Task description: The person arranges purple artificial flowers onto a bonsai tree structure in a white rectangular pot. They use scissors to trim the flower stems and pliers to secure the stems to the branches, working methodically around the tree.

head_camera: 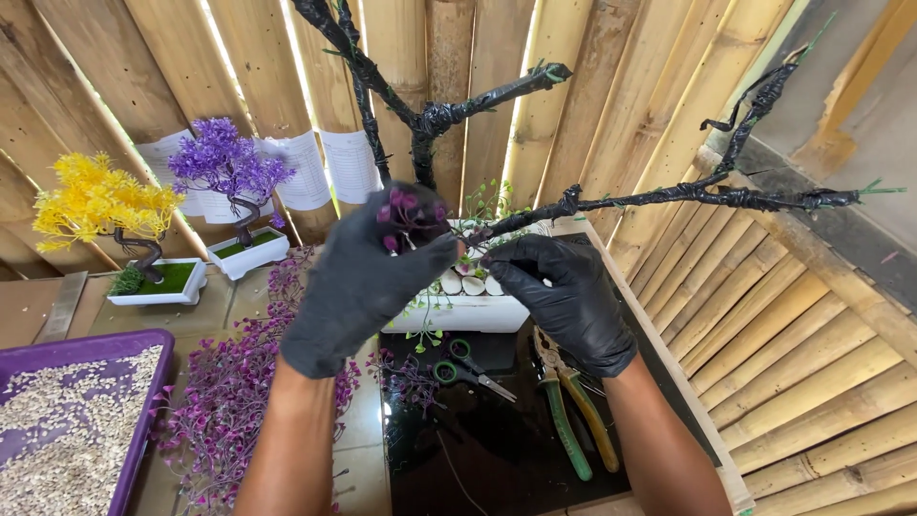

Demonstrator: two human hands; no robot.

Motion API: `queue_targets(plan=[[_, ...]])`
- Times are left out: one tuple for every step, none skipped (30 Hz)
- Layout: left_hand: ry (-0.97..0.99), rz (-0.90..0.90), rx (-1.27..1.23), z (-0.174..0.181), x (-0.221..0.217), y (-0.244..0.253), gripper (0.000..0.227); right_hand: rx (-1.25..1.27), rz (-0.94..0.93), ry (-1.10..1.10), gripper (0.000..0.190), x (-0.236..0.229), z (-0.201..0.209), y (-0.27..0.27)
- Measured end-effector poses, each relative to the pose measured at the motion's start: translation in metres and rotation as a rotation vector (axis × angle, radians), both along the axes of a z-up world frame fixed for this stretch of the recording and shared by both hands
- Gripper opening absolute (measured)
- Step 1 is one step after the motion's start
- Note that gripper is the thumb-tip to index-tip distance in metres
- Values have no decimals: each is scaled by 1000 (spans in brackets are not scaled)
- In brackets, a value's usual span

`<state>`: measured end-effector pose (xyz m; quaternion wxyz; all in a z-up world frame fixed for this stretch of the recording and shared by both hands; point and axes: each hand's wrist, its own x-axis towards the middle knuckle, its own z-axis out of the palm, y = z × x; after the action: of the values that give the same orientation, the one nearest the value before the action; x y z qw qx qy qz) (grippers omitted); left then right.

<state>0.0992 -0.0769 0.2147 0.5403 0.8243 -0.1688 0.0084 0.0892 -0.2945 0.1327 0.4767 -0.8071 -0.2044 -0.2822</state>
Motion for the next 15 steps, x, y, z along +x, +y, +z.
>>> queue_targets(plan=[[2,2,1,-2,0,8,28,1,2,2,10,-1,3,-1],[-171,-40,-62,-3,-1,15,48,-36,-16,48,11,-3,6,-3],[-346,-86,-125,-4,-1,22,69,-73,-37,91,12,-4,9,-4],[-346,-87,-123,-2,-6,26,69,-70,-38,90,12,-4,9,-5],[-500,-80,-163,-1,-12,29,53,-125,-24,75,12,-4,9,-7],[-654,-74,-201,0,-17,33,36,-180,-11,60,12,-3,9,-8],[-653,-75,-200,1,-20,33,36,-178,-11,60,12,-4,11,-7],[-728,-92,-34,2,-23,34,30,-228,-1,26,12,-6,12,-7],[-799,-109,133,2,-26,35,26,-277,11,-9,12,-7,14,-6],[-798,-109,134,-1,-23,29,26,-277,11,-8,12,-8,15,-6],[-840,-178,180,-5,-20,24,24,-288,12,27,14,-9,15,-5],[-879,-247,227,-8,-17,19,24,-300,14,61,15,-10,16,-4],[-880,-247,225,-14,-12,14,24,-302,13,61,15,-9,13,-4],[-928,-259,286,-19,-7,9,21,-295,21,38,16,-9,9,-5],[-982,-267,347,-23,-1,4,19,-291,31,8,17,-6,7,-6]])
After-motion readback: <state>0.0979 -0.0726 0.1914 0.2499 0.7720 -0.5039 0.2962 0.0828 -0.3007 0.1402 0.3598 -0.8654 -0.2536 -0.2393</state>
